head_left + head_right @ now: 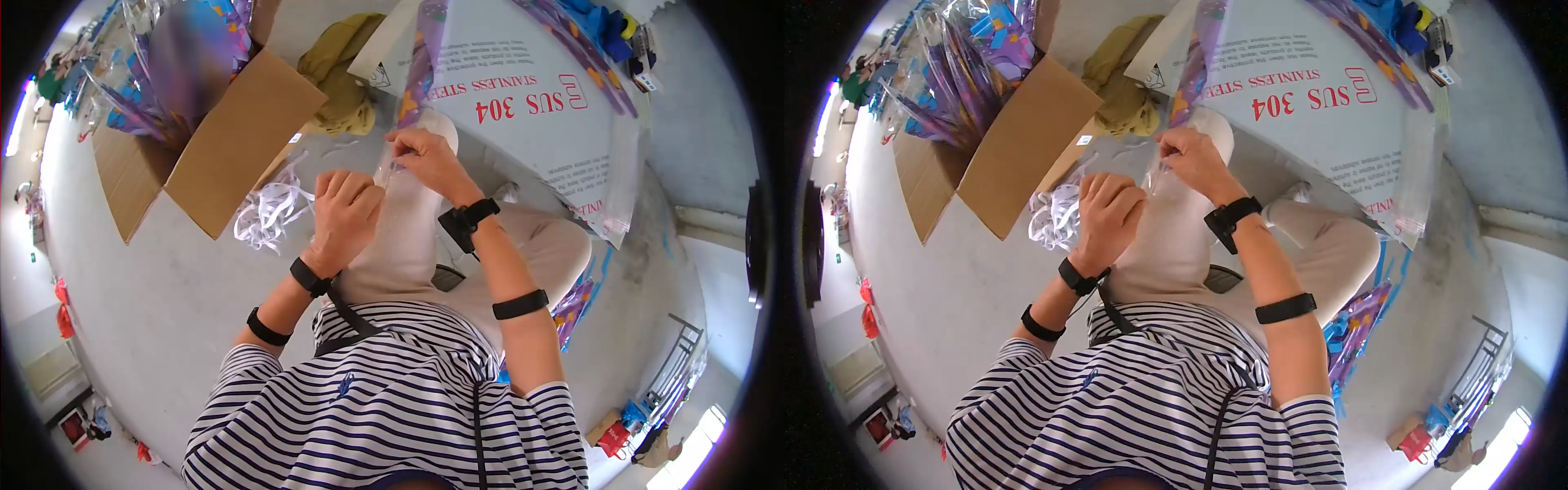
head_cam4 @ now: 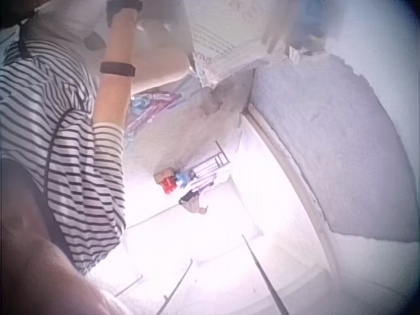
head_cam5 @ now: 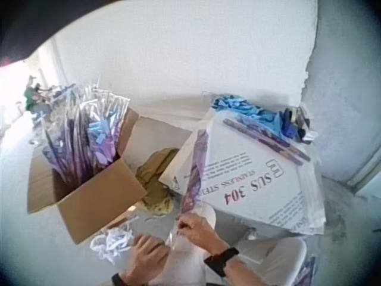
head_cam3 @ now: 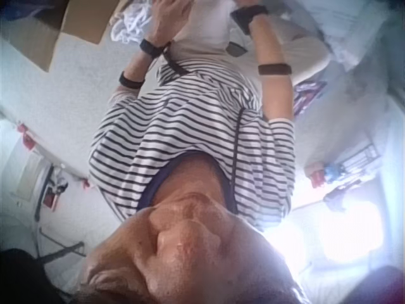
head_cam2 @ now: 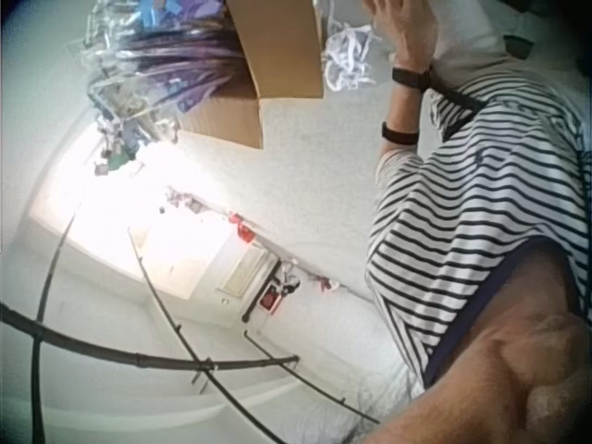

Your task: Rolling up a decorative kite and inserting it into a long plastic sleeve for packaging.

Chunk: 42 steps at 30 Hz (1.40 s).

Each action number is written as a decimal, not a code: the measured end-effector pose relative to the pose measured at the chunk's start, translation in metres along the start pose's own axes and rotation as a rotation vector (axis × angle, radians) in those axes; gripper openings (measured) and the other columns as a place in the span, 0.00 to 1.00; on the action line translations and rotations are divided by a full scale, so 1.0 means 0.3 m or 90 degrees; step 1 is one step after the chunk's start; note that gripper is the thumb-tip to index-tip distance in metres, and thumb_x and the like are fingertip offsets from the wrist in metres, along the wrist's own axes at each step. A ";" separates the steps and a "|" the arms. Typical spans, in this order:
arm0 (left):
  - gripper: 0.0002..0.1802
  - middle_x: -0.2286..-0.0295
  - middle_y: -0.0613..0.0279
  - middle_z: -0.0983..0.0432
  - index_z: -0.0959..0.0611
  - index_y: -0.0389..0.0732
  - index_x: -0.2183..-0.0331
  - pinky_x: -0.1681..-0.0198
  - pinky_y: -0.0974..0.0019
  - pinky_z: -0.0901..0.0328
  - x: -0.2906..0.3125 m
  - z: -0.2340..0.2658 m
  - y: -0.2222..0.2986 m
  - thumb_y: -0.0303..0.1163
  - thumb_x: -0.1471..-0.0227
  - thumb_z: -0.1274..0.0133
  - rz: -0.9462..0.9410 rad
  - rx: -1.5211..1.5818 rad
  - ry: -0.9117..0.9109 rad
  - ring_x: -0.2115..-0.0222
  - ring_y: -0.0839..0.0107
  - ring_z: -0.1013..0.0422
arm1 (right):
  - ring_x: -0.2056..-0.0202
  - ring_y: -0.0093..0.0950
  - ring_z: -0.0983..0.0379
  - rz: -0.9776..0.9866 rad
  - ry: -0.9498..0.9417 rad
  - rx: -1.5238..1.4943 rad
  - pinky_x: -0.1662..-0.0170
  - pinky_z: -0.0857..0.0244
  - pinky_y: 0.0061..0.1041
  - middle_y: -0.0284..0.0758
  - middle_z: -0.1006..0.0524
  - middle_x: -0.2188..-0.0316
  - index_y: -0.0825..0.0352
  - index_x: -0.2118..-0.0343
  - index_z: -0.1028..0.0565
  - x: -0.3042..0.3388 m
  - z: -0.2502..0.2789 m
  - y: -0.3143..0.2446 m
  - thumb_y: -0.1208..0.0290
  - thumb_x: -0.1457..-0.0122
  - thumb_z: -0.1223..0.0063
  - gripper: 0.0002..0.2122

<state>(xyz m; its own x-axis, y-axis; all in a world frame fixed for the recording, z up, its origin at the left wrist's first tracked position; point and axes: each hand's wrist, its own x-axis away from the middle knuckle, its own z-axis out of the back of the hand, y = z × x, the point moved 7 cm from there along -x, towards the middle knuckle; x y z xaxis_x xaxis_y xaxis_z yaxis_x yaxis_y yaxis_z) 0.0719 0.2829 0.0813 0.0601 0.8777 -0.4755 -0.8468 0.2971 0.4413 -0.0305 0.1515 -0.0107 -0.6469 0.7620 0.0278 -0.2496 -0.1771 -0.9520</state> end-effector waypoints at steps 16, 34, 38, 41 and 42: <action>0.17 0.73 0.62 0.22 0.23 0.31 0.62 0.67 0.73 0.33 0.192 -0.222 -0.274 0.27 0.54 0.38 0.702 0.687 -0.175 0.72 0.77 0.28 | 0.62 0.24 0.25 -0.019 0.016 -0.087 0.58 0.30 0.23 0.37 0.22 0.52 0.71 0.70 0.24 0.025 0.009 0.011 0.83 0.49 0.43 0.04; 0.06 0.72 0.65 0.22 0.19 0.34 0.69 0.64 0.74 0.34 0.220 -0.198 -0.245 0.18 0.54 0.43 0.607 0.697 -0.173 0.70 0.79 0.28 | 0.73 0.16 0.29 -0.154 0.049 -0.107 0.67 0.35 0.18 0.29 0.24 0.78 0.69 0.71 0.23 0.241 -0.011 -0.188 0.80 0.47 0.42 0.02; 0.10 0.68 0.63 0.20 0.16 0.32 0.64 0.58 0.73 0.33 0.216 -0.189 -0.241 0.21 0.52 0.45 0.576 0.669 -0.212 0.66 0.77 0.27 | 0.74 0.31 0.24 -0.217 0.059 -0.028 0.66 0.31 0.28 0.39 0.21 0.77 0.69 0.71 0.22 0.293 -0.121 -0.116 0.77 0.50 0.41 0.03; 0.12 0.66 0.63 0.19 0.15 0.31 0.63 0.56 0.73 0.34 0.226 -0.179 -0.240 0.22 0.51 0.45 0.580 0.667 -0.218 0.64 0.76 0.27 | 0.74 0.28 0.23 -0.221 0.093 0.054 0.66 0.31 0.26 0.38 0.20 0.77 0.70 0.72 0.22 0.300 -0.133 -0.097 0.78 0.50 0.40 0.04; 0.12 0.66 0.63 0.19 0.15 0.31 0.62 0.56 0.73 0.34 0.227 -0.175 -0.240 0.23 0.50 0.46 0.583 0.672 -0.217 0.64 0.77 0.28 | 0.75 0.22 0.25 -0.224 0.106 0.084 0.67 0.31 0.22 0.36 0.20 0.78 0.72 0.72 0.21 0.301 -0.130 -0.094 0.79 0.50 0.40 0.04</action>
<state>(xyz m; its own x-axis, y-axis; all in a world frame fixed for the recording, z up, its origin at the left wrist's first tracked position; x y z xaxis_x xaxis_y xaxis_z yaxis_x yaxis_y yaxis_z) 0.1092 0.3015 -0.0229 -0.0318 0.9098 0.4138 0.1157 -0.4079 0.9057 -0.0536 0.2496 0.0068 -0.3831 0.8786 0.2851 -0.5322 0.0423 -0.8456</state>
